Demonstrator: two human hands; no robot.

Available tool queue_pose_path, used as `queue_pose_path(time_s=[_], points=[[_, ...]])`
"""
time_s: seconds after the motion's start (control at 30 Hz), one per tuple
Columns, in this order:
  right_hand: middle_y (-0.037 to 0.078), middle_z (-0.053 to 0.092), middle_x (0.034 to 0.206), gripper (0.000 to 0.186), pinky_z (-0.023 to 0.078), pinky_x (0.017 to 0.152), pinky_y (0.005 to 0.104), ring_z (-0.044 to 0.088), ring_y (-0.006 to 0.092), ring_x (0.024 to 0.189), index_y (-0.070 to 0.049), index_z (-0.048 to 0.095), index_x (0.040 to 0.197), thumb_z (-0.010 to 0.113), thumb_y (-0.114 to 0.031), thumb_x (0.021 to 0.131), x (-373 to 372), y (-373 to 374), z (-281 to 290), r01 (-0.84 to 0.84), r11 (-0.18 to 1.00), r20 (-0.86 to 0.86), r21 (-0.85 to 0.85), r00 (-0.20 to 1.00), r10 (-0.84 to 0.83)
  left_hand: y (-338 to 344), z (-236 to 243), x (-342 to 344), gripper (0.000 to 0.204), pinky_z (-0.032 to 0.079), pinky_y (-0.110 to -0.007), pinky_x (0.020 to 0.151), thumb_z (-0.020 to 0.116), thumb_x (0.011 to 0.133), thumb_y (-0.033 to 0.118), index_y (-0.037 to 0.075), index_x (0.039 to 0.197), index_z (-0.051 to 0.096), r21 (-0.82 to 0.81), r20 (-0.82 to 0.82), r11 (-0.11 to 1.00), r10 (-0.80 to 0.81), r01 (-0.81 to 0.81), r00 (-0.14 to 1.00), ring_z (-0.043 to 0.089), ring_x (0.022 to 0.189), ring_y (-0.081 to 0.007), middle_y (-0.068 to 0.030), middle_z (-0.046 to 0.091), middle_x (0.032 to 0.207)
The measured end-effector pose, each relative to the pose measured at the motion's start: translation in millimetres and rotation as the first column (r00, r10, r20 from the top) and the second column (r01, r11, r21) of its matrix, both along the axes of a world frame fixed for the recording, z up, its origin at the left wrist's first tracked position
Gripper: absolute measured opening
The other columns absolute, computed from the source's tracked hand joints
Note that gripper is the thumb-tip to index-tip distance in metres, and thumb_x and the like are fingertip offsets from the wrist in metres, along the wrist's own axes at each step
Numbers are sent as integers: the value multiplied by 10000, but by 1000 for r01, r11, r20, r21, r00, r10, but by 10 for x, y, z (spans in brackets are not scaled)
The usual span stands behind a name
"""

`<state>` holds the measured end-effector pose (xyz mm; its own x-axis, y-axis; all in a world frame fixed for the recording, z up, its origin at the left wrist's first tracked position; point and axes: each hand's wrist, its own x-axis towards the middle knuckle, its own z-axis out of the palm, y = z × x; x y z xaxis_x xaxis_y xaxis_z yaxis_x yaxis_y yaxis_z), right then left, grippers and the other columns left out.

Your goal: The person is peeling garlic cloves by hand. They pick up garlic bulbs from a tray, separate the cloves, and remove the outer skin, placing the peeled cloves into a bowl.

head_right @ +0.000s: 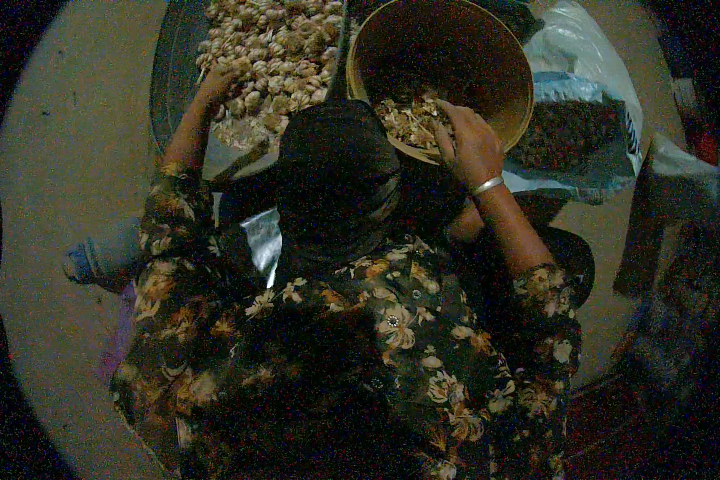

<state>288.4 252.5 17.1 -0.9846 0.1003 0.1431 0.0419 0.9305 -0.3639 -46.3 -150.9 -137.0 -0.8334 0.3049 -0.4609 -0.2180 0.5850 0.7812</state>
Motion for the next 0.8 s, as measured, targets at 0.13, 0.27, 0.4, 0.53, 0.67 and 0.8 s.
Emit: queue_pose_path(time_s=[0.13,0.27,0.4,0.53,0.67,0.8], points=[[100,622,959,322,491,723,388,599,289,865,-137,582,1148,593,-180,829,14,-33,-24,-14,1000,-18,-27,1000,13,-718,-1135,329,265,480,-389,590,558,849,248,3,892,650,-64,51,991,-111,114,992,599,614,-214,-135,614,657],[100,627,936,300,494,712,384,607,288,832,-153,609,1125,594,-170,826,79,7,-77,-19,1000,-80,11,997,20,-532,-1496,670,280,488,-413,644,550,851,252,4,930,654,-472,-10,815,-386,336,923,604,692,-271,-159,625,763],[103,635,905,308,495,720,385,612,290,813,-161,617,1127,598,-176,820,111,-20,47,14,1000,-56,-5,998,-14,-168,-1424,1124,305,492,-440,696,548,854,265,3,966,656,-639,-33,654,-549,405,835,605,785,-338,-182,631,886],[107,641,905,336,501,725,389,615,295,817,-163,614,1138,608,-188,803,109,64,-76,-25,999,-150,38,988,30,-39,-1351,1382,326,493,-458,741,555,852,279,3,992,655,-686,-68,591,-633,425,771,605,858,-387,-199,635,977],[115,645,962,337,506,747,395,618,301,854,-155,611,1130,601,-213,798,180,57,-73,79,995,-15,-59,997,-80,96,-998,1054,337,483,-448,761,592,833,298,5,989,647,-647,160,495,-656,580,738,604,870,-378,-201,634,972],[110,641,1010,341,507,736,368,626,257,873,-145,585,1164,586,-279,850,108,82,-30,124,963,46,-238,992,-117,369,-22,636,354,473,-439,782,628,814,317,8,987,638,-538,157,624,-587,567,794,604,883,-369,-203,634,968]])
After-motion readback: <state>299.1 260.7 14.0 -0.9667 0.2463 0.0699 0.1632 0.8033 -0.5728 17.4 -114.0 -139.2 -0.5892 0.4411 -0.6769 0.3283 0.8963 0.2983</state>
